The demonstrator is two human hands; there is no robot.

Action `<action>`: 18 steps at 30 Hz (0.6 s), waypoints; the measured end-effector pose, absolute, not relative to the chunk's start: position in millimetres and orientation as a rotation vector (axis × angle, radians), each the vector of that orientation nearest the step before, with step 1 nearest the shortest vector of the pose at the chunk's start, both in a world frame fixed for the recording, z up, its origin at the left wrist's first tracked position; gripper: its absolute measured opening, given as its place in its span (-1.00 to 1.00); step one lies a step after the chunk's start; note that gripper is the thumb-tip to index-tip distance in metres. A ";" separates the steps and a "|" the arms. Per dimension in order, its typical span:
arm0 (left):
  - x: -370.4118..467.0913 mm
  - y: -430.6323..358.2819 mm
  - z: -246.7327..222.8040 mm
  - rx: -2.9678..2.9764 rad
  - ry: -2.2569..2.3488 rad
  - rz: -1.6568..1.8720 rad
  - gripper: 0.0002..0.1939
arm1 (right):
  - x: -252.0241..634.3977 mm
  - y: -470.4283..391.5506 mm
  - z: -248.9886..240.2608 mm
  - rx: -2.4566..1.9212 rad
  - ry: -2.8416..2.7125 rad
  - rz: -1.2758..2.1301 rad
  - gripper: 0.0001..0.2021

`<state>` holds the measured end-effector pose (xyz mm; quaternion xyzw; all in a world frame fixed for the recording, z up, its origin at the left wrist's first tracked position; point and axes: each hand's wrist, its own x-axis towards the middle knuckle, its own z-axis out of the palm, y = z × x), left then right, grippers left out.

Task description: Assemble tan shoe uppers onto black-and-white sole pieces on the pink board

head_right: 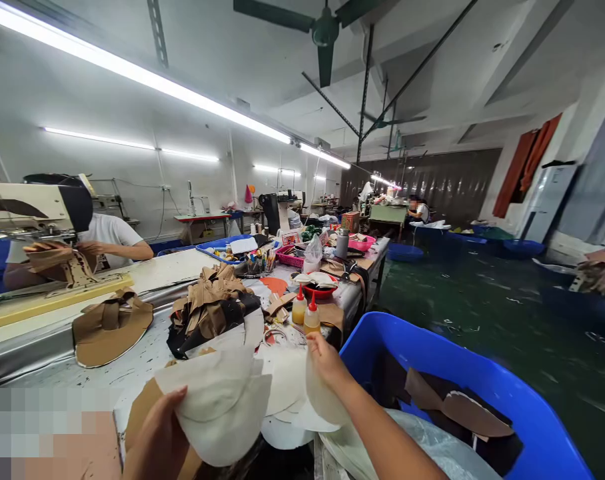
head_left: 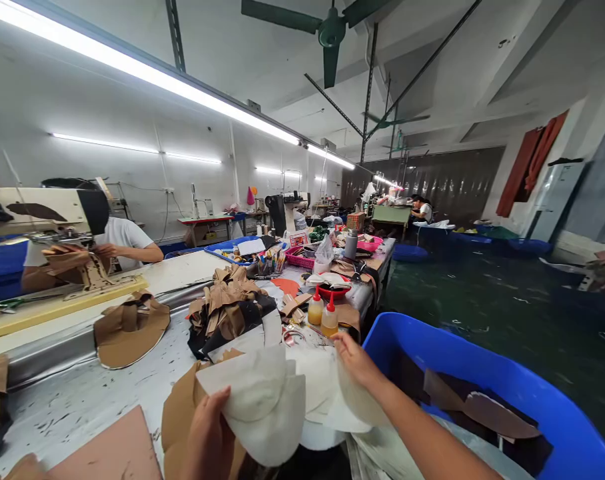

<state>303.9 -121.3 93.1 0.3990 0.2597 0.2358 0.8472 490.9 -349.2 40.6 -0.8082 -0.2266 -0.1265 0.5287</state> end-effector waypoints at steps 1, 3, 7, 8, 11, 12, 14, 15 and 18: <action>303.5 -128.4 92.9 0.835 0.565 0.475 -0.74 | 487.2 -338.0 33.3 -2.011 -0.628 -0.348 -0.71; 302.0 -139.7 93.4 0.844 0.595 0.455 -0.71 | 469.8 -321.7 33.6 -2.067 -0.769 -0.502 -0.73; 298.6 -152.4 95.2 0.910 0.528 0.375 -0.58 | 410.6 -306.6 75.0 -1.923 -1.256 -0.641 -0.76; 298.0 -155.0 94.9 0.928 0.469 0.356 -0.55 | 396.3 -304.2 86.4 -1.892 -1.379 -0.631 -0.74; 295.3 -162.2 92.0 1.020 0.223 0.321 -0.59 | 368.5 -298.9 107.8 -1.860 -1.410 -0.582 -0.73; 294.0 -164.3 91.0 1.063 0.151 0.309 -0.63 | 364.8 -298.2 110.3 -1.851 -1.355 -0.551 -0.73; 291.3 -167.5 89.6 1.158 0.069 0.295 -0.70 | 363.1 -298.9 110.5 -1.818 -1.267 -0.451 -0.75; 290.2 -168.7 89.5 1.211 0.058 0.310 -0.73 | 363.8 -300.0 109.2 -1.802 -1.233 -0.391 -0.76; 288.2 -170.5 90.7 1.400 0.033 0.424 -0.76 | 365.4 -304.3 104.9 -1.801 -1.120 -0.247 -0.74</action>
